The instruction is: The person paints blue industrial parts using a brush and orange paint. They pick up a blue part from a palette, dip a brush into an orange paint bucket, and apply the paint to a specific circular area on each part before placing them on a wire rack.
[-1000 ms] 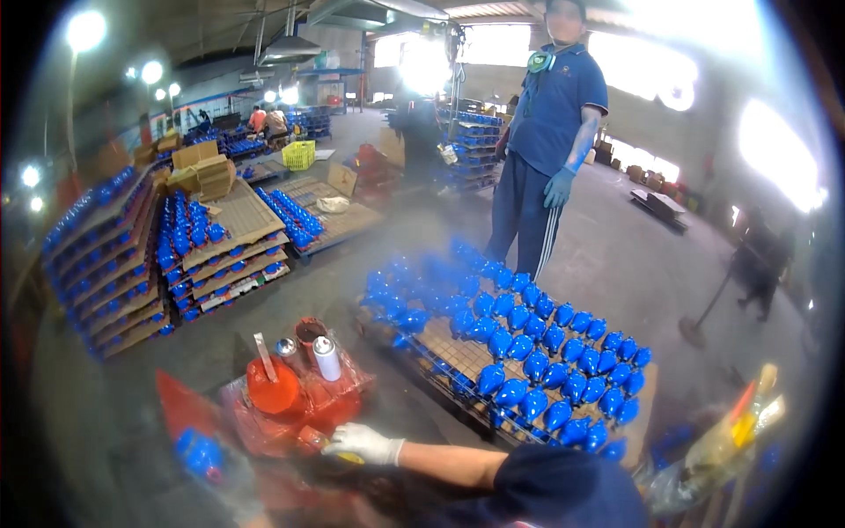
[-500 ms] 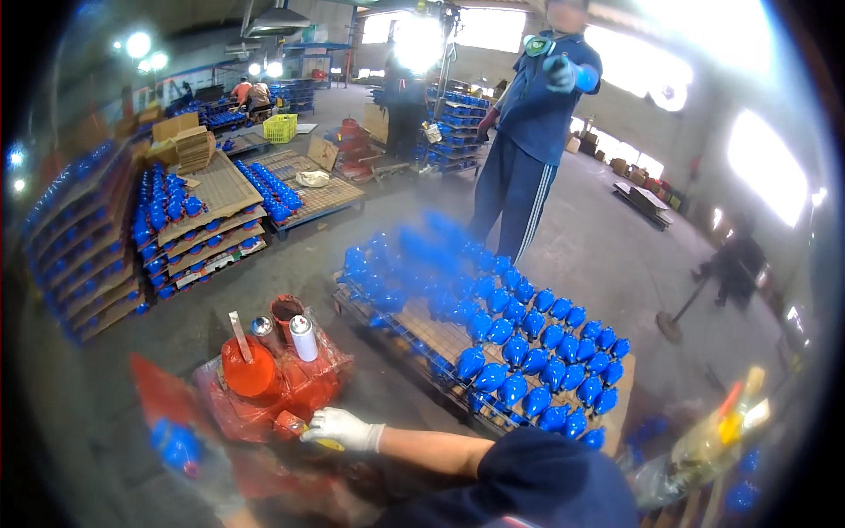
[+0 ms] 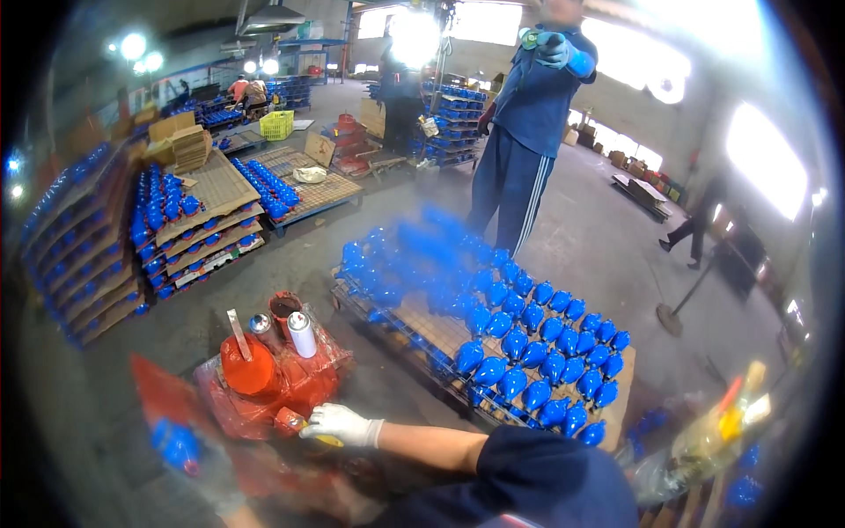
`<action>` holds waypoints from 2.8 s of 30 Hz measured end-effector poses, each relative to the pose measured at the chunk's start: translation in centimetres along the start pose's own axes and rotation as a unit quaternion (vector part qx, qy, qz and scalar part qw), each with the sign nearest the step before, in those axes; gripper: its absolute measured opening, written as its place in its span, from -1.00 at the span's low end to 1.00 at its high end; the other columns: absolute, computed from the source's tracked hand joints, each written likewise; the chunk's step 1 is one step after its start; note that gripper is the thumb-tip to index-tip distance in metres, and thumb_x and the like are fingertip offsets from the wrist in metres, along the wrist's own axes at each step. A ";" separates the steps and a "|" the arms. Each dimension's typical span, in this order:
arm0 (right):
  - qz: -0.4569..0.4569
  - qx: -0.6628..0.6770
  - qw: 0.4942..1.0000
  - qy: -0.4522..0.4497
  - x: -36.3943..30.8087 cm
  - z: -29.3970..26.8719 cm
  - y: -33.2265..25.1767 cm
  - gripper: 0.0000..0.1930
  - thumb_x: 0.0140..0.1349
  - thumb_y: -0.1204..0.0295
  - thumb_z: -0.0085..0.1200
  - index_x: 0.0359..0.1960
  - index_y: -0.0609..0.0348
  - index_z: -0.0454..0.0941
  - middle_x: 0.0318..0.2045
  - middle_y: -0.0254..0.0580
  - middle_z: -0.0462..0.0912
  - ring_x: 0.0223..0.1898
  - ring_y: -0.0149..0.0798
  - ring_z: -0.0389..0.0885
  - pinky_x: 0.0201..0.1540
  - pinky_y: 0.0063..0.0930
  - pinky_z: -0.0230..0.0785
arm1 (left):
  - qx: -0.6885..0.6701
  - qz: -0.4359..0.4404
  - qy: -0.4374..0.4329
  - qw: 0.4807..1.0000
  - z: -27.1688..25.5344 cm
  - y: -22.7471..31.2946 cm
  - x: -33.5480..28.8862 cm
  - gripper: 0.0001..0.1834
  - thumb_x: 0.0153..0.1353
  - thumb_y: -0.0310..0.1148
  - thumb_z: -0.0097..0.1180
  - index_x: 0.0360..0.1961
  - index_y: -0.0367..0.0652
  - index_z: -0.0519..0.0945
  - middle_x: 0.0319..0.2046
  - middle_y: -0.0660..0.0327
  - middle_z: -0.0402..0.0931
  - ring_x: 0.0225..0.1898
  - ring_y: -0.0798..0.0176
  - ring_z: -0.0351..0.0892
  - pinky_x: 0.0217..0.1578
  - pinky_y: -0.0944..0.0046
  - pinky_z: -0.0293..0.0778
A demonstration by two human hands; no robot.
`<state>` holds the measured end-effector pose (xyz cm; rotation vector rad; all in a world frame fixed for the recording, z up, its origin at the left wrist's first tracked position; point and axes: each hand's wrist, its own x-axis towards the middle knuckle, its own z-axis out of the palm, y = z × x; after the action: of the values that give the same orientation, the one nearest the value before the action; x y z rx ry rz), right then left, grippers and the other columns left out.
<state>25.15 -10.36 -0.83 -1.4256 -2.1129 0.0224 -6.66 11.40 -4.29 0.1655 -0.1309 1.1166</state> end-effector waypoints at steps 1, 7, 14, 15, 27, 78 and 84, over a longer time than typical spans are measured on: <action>0.003 0.001 1.000 -0.003 0.0 -0.3 0.2 -0.67 0.24 0.45 0.00 0.04 -0.13 0.56 -0.29 -0.27 0.53 -0.16 -0.13 0.51 -0.07 -0.27 0.32 | 0.031 0.008 0.016 0.999 -0.3 0.1 0.5 -0.16 0.34 0.12 0.16 0.44 -0.17 0.23 0.30 -0.04 0.39 0.14 0.00 0.53 0.20 0.00 0.51; -0.022 -0.002 0.999 0.047 -0.6 0.2 0.4 -0.71 0.27 0.40 -0.02 0.01 -0.13 0.57 -0.26 -0.21 0.52 -0.17 -0.07 0.51 -0.11 -0.23 0.33 | 0.132 0.008 -0.011 0.991 0.3 0.6 0.7 -0.14 0.32 0.11 0.19 0.43 -0.27 0.24 0.31 -0.04 0.41 0.18 0.00 0.52 0.17 -0.06 0.50; -0.025 0.013 0.998 0.058 -1.1 0.2 0.5 -0.67 0.19 0.47 0.03 0.00 -0.13 0.56 -0.29 -0.16 0.49 -0.20 -0.02 0.50 -0.14 -0.20 0.34 | -0.028 -0.101 -0.011 0.994 6.7 -3.0 -2.0 -0.05 0.17 0.18 0.30 0.42 -0.19 0.30 0.28 -0.02 0.43 0.21 -0.12 0.46 0.15 -0.17 0.46; -0.031 0.014 0.998 0.058 -1.1 0.9 1.0 -0.67 0.20 0.47 0.02 0.00 -0.14 0.56 -0.29 -0.18 0.51 -0.20 -0.04 0.51 -0.14 -0.21 0.34 | 0.000 -0.076 0.004 0.997 5.1 -2.7 -1.2 -0.09 0.28 0.17 0.22 0.41 -0.27 0.27 0.27 -0.02 0.46 0.16 -0.01 0.53 0.14 -0.06 0.50; -0.021 -0.038 0.999 0.014 -0.1 -0.2 0.5 -0.59 0.19 0.42 0.06 0.10 -0.18 0.59 -0.29 -0.27 0.54 -0.23 -0.16 0.52 -0.13 -0.32 0.38 | -0.026 -0.029 0.086 0.996 9.3 -5.0 -1.2 -0.07 0.18 0.32 0.22 0.29 -0.26 0.39 0.13 -0.05 0.57 0.05 -0.06 0.62 0.07 -0.06 0.57; -0.049 0.002 0.998 0.032 0.5 -0.2 -1.0 -0.67 0.25 0.39 0.03 0.06 -0.15 0.58 -0.27 -0.26 0.53 -0.18 -0.11 0.51 -0.12 -0.23 0.35 | -0.773 -0.327 -0.001 0.543 -3.8 3.0 1.5 -0.21 0.36 0.06 0.16 0.45 -0.15 0.24 0.29 -0.01 0.44 0.20 -0.03 0.54 0.19 -0.05 0.50; 0.012 -0.091 0.995 0.041 2.6 -5.4 -1.0 -0.89 0.18 0.37 0.14 -0.51 -0.03 0.58 -0.58 -0.15 0.57 -0.52 0.00 0.56 -0.44 -0.09 0.37 | -0.911 -0.331 0.016 0.245 6.0 -3.5 -1.7 -0.20 0.21 -0.18 0.33 0.40 -0.21 0.29 0.29 -0.01 0.42 0.25 -0.02 0.48 0.25 -0.11 0.39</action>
<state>26.23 -10.20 5.14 -1.5298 -2.0733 -0.2217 -4.39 7.21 1.05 -1.8193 -1.1284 -0.5062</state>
